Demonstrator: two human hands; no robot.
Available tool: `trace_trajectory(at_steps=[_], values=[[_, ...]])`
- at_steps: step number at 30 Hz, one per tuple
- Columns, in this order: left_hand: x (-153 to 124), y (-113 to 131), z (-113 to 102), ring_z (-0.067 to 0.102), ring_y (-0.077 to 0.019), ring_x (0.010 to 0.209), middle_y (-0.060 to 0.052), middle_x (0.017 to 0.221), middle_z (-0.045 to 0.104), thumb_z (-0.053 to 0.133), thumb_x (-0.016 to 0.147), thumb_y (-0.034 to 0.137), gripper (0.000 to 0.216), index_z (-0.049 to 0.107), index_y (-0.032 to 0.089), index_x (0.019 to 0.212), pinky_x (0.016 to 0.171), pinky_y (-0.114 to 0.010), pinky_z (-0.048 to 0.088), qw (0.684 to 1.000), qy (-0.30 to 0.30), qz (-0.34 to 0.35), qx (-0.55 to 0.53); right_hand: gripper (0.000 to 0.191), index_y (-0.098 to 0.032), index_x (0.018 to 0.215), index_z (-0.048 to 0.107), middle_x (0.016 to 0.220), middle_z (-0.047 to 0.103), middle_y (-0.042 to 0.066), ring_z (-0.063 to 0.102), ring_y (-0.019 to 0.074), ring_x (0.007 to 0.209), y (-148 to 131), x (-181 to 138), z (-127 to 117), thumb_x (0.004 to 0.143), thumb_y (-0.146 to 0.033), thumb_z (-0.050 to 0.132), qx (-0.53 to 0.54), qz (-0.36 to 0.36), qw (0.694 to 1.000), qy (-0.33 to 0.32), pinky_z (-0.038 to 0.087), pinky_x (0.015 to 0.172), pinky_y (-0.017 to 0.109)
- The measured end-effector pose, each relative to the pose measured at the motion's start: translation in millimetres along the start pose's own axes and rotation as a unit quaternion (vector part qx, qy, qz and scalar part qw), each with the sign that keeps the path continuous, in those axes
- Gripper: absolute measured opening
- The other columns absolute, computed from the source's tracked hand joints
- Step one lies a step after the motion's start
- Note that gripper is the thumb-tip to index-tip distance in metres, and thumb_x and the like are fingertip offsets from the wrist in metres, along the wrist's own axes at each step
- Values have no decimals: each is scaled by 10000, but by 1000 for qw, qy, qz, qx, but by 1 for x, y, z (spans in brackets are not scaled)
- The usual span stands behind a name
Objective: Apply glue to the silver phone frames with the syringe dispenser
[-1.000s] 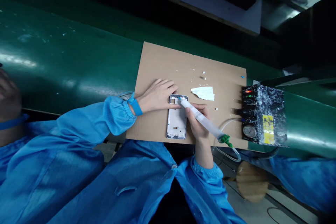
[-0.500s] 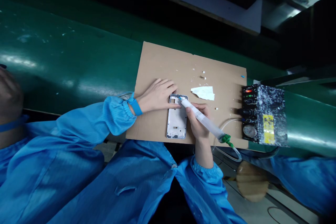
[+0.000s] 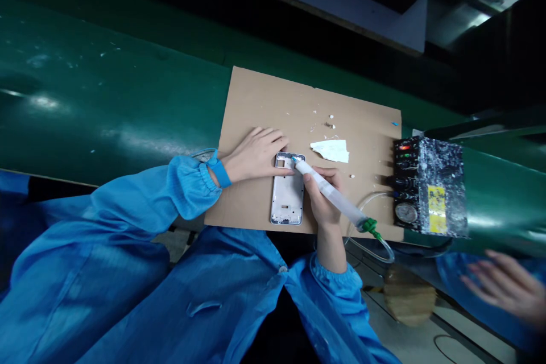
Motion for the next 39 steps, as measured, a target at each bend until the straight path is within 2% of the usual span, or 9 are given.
trace_trajectory(at_steps=[23, 33, 39], values=[[0, -2, 1, 655, -303, 1104, -103, 1174, 738, 670, 991, 794, 604, 667, 205, 1127, 959, -440, 422, 1000, -13, -2, -4, 390, -208, 980, 749, 909, 809, 74, 729, 220, 741, -3, 1, -3, 930, -581, 850, -22, 16, 1000, 12, 570, 634, 327], [-1, -1, 1, 649, -305, 1116, -116, 1224, 734, 673, 996, 785, 617, 674, 190, 1160, 975, -448, 423, 1000, -18, -2, -1, 386, -216, 982, 748, 913, 803, 68, 720, 203, 706, -8, 2, -4, 935, -582, 861, -20, -6, 1000, 21, 576, 610, 326], [0, 0, 1, 662, -295, 1095, -101, 1177, 737, 672, 998, 792, 616, 665, 190, 1130, 956, -430, 422, 1000, -16, 0, 5, 410, -207, 978, 754, 921, 812, 81, 731, 222, 733, -2, 1, -4, 927, -599, 859, -26, 11, 999, 16, 597, 631, 340]])
Point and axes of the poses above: each hand's wrist, its own x-axis towards the middle knuckle, its own z-axis out of the palm, y = z × x, the point moved 9 cm from there along x, towards the middle knuckle
